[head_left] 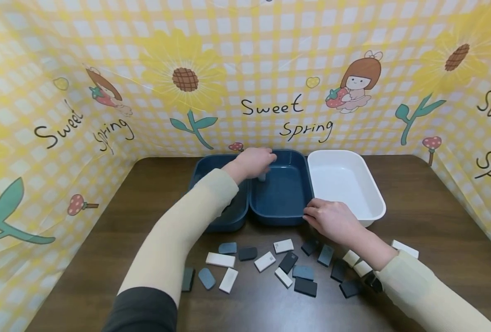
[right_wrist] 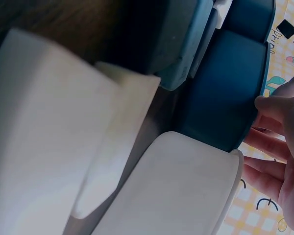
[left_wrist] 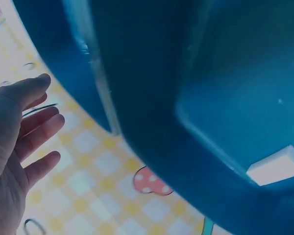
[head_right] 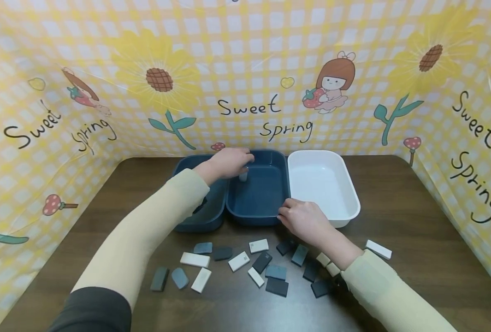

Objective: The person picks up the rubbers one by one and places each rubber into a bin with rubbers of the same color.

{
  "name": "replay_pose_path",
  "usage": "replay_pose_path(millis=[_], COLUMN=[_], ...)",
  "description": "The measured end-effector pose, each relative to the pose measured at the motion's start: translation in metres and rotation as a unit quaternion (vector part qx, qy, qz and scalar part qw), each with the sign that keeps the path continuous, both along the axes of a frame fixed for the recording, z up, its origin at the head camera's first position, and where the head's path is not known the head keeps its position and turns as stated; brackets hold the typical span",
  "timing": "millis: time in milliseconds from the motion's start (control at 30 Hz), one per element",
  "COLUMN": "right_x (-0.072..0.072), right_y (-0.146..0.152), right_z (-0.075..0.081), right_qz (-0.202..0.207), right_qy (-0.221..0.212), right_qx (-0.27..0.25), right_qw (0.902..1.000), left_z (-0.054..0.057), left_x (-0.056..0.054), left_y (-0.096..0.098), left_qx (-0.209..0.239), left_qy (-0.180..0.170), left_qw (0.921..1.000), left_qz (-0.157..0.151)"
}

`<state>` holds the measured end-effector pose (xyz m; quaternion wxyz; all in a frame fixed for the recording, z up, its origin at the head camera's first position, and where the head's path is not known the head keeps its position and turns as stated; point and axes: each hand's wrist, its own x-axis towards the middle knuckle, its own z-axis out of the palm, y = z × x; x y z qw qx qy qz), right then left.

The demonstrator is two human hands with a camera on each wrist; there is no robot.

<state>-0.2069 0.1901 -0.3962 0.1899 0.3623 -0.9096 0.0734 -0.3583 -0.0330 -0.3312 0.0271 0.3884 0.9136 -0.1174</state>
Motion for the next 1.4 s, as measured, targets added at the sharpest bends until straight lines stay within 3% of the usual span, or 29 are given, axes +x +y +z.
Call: replay_pose_path(millis=[133,367,533,1000,1233,1400], right_x=[0.001,0.002,0.001,0.001,0.002,0.002], right_y=[0.000,0.000,0.000,0.000,-0.001,0.000], right_z=[0.001,0.002,0.002,0.002,0.000,0.000], right_qz=[0.001,-0.001,0.000,0.003,0.001,-0.001], right_qy=[0.002,-0.001,-0.001,0.009,0.007,0.008], right_qx=[0.002,0.005,0.000,-0.002,-0.003,-0.004], right_qw=[1.0000,1.0000,1.0000,1.0000,1.0000,1.0000], left_z=[0.012,0.033,0.033,0.005,-0.017,-0.036], left_x=[0.015,0.037,0.053,0.124,0.159,0.180], left_y=[-0.014,-0.050,-0.073,-0.106,-0.105,-0.100], left_qx=[0.034,0.085,0.126,0.202,0.233,0.220], left_qy=[0.013,0.036,0.041,0.038,0.018,-0.003], left_qw=[0.9993,0.9957,0.9911,0.9776,0.9689,0.9701], left_qz=[-0.008,0.007,-0.004,-0.046,-0.082,-0.104])
